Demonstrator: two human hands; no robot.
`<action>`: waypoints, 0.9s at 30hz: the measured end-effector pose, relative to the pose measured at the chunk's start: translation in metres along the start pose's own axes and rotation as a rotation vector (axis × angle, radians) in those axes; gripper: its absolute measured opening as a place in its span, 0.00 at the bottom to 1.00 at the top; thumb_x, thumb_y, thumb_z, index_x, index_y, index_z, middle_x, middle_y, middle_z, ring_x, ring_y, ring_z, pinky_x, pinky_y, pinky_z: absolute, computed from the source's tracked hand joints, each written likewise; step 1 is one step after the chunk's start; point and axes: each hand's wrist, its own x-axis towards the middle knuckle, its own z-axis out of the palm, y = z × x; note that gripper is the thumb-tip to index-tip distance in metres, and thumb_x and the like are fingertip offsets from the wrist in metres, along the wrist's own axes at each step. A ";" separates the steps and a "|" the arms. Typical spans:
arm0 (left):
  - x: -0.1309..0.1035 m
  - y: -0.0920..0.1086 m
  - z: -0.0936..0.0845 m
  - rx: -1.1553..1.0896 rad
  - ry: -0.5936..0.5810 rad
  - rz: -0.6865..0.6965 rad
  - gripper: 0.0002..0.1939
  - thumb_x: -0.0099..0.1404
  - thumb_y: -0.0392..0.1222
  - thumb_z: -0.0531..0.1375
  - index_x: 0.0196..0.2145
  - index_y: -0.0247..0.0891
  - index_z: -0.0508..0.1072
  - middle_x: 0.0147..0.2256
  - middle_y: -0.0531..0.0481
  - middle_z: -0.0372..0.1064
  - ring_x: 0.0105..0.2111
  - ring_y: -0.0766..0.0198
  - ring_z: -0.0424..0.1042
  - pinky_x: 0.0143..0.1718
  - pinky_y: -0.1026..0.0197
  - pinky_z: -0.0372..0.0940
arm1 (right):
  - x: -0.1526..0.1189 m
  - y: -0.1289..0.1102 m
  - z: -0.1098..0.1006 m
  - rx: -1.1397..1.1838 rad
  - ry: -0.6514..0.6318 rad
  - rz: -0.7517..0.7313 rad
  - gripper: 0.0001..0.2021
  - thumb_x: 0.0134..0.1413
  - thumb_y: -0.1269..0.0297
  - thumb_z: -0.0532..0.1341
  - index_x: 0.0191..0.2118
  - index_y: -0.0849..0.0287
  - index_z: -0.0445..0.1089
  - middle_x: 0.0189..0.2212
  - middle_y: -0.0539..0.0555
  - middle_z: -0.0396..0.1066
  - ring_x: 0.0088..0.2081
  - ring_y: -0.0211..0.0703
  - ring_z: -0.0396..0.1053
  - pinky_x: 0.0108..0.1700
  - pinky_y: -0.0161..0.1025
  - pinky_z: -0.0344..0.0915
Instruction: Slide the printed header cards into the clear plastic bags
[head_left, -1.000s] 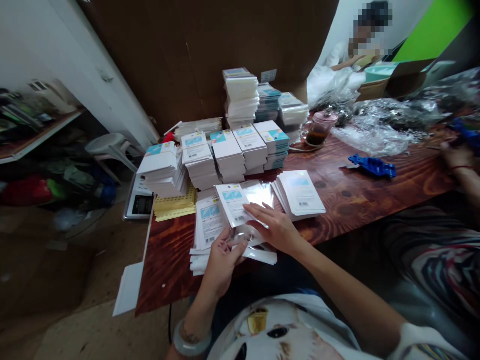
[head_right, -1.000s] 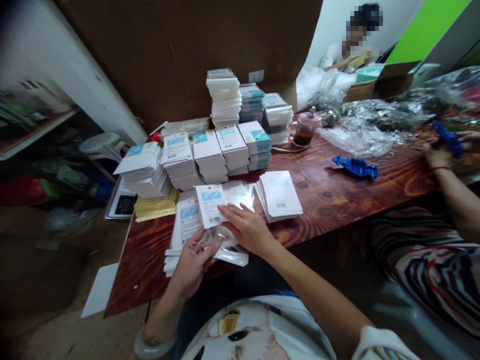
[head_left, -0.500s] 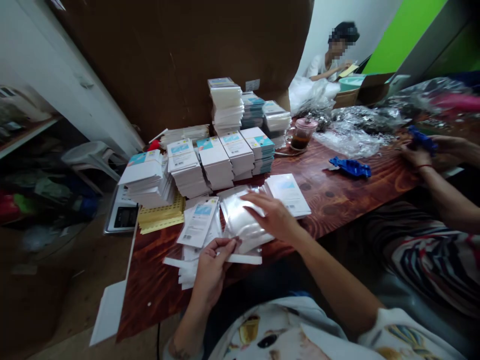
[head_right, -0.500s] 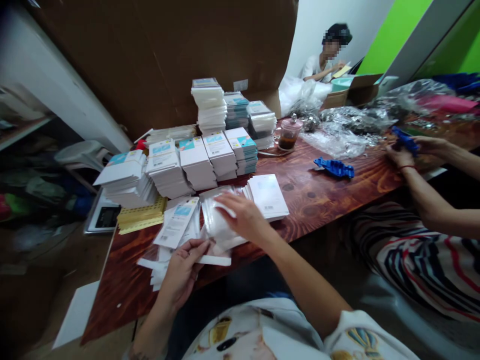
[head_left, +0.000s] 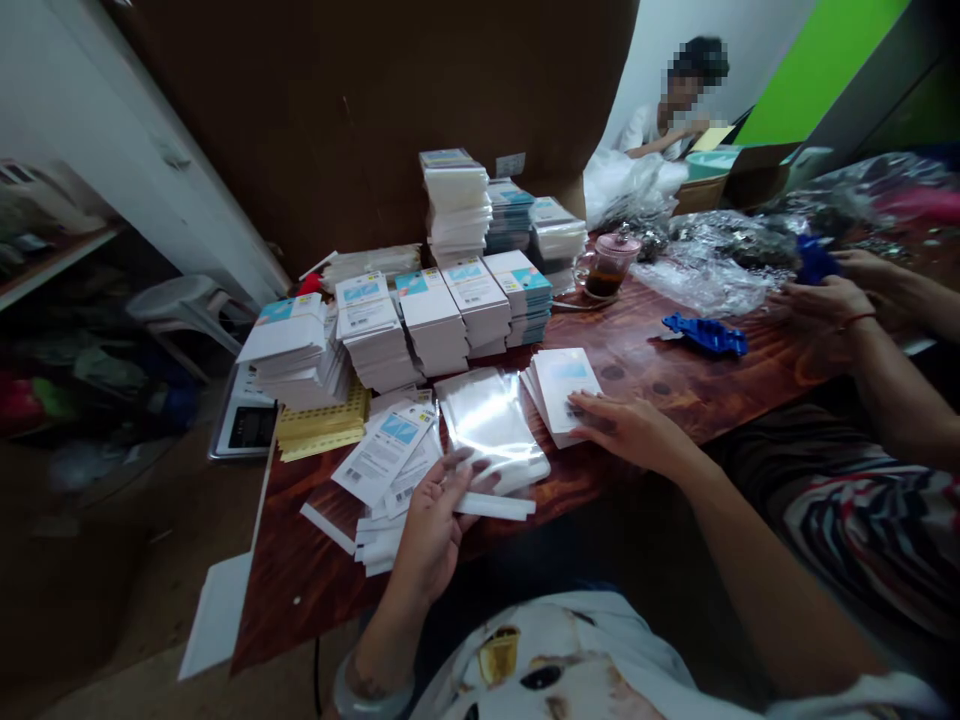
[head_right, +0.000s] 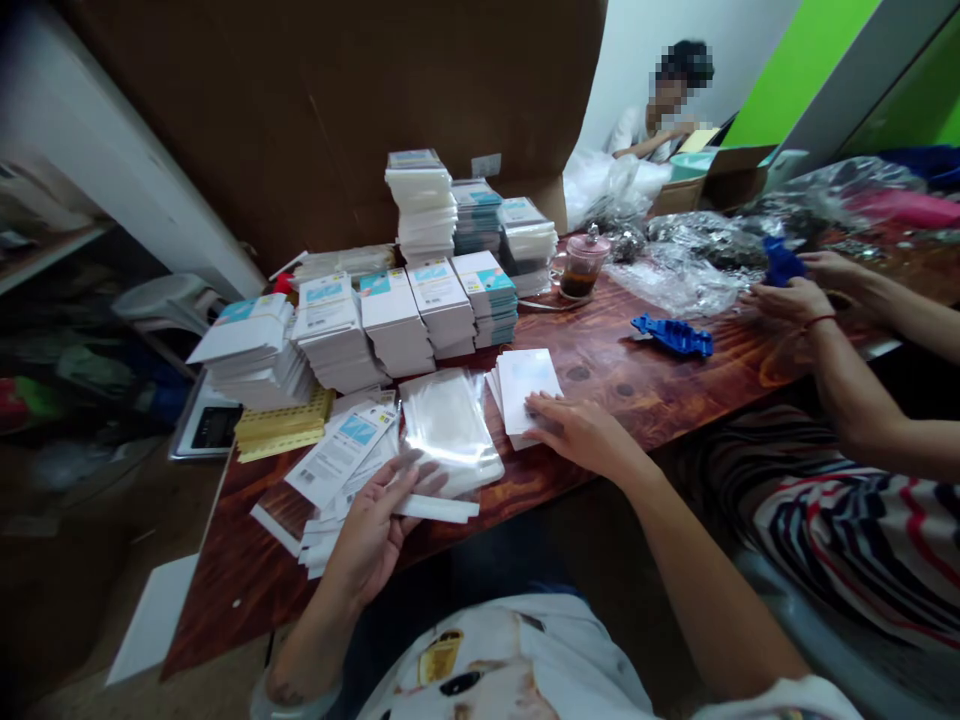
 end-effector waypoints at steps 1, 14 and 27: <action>0.001 0.001 0.000 -0.009 0.004 0.011 0.17 0.58 0.39 0.63 0.45 0.37 0.66 0.47 0.41 0.72 0.43 0.53 0.75 0.37 0.61 0.72 | 0.000 0.002 0.000 0.026 0.002 -0.032 0.17 0.60 0.58 0.54 0.52 0.57 0.69 0.48 0.56 0.72 0.47 0.50 0.72 0.50 0.44 0.68; 0.011 -0.010 -0.003 0.145 0.128 0.122 0.30 0.54 0.38 0.65 0.53 0.43 0.60 0.43 0.47 0.72 0.38 0.61 0.76 0.27 0.69 0.70 | 0.019 0.001 -0.009 -0.210 -0.055 -0.192 0.12 0.57 0.61 0.56 0.42 0.57 0.74 0.42 0.57 0.75 0.35 0.49 0.75 0.37 0.42 0.70; 0.016 -0.016 -0.012 0.078 -0.015 0.179 0.15 0.50 0.39 0.67 0.37 0.34 0.74 0.32 0.48 0.77 0.31 0.63 0.75 0.33 0.64 0.69 | -0.066 -0.106 -0.014 0.213 0.176 -0.700 0.27 0.59 0.73 0.47 0.64 0.65 0.48 0.50 0.58 0.69 0.53 0.48 0.66 0.53 0.44 0.69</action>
